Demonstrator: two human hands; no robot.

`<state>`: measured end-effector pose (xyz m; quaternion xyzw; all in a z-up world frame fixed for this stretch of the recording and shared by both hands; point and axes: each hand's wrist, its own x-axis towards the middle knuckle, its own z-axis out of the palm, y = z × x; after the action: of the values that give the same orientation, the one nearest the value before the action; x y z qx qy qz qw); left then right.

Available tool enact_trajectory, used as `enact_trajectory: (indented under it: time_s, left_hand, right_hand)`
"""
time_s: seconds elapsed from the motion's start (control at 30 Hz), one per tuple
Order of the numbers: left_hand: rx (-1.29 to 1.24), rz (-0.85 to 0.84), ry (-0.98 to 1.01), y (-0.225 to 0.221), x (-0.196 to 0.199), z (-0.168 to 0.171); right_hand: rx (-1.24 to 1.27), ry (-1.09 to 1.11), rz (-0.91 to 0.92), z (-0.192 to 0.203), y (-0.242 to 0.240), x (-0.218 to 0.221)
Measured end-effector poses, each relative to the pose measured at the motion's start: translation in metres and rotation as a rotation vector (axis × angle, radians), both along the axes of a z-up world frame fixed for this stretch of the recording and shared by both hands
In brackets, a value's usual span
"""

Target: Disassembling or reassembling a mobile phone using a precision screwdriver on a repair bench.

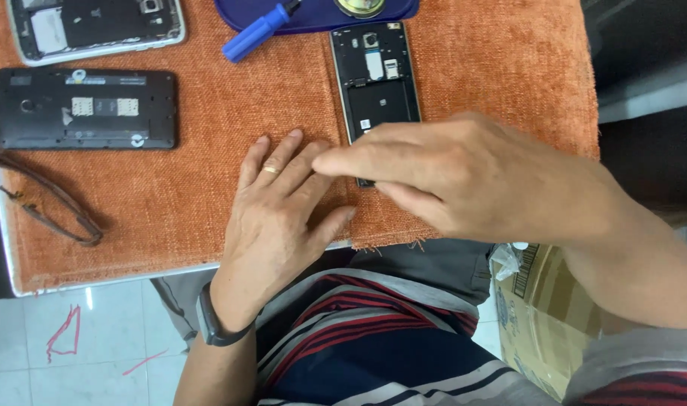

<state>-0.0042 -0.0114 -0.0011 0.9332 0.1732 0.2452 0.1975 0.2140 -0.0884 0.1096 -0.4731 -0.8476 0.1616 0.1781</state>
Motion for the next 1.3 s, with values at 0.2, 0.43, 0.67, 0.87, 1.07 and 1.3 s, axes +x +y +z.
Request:
enact_trajectory:
  time_s: [0.2,0.43,0.67,0.87,1.07,1.3]
  left_hand:
    - [-0.015,-0.003,-0.011,0.0,-0.001,0.001]
    - [0.008,0.007,-0.009,0.0,-0.001,-0.002]
    - [-0.009,0.004,-0.016,-0.001,-0.002,0.001]
    - [-0.028,-0.004,-0.014,0.001,0.001,0.005]
    - [-0.017,0.01,-0.028,0.001,0.001,0.001]
    - [-0.026,0.003,-0.026,0.001,0.0,0.004]
  right_hand:
    - [0.163,-0.066,-0.074,-0.011,0.001,0.003]
    - [0.082,-0.066,-0.026,-0.006,-0.001,-0.001]
    - [0.083,-0.09,-0.003,-0.007,-0.001,-0.003]
    - [0.228,-0.12,-0.07,-0.007,-0.001,-0.004]
    - [0.219,-0.124,-0.035,-0.013,-0.005,-0.003]
    - [0.18,-0.137,-0.046,-0.009,-0.008,-0.005]
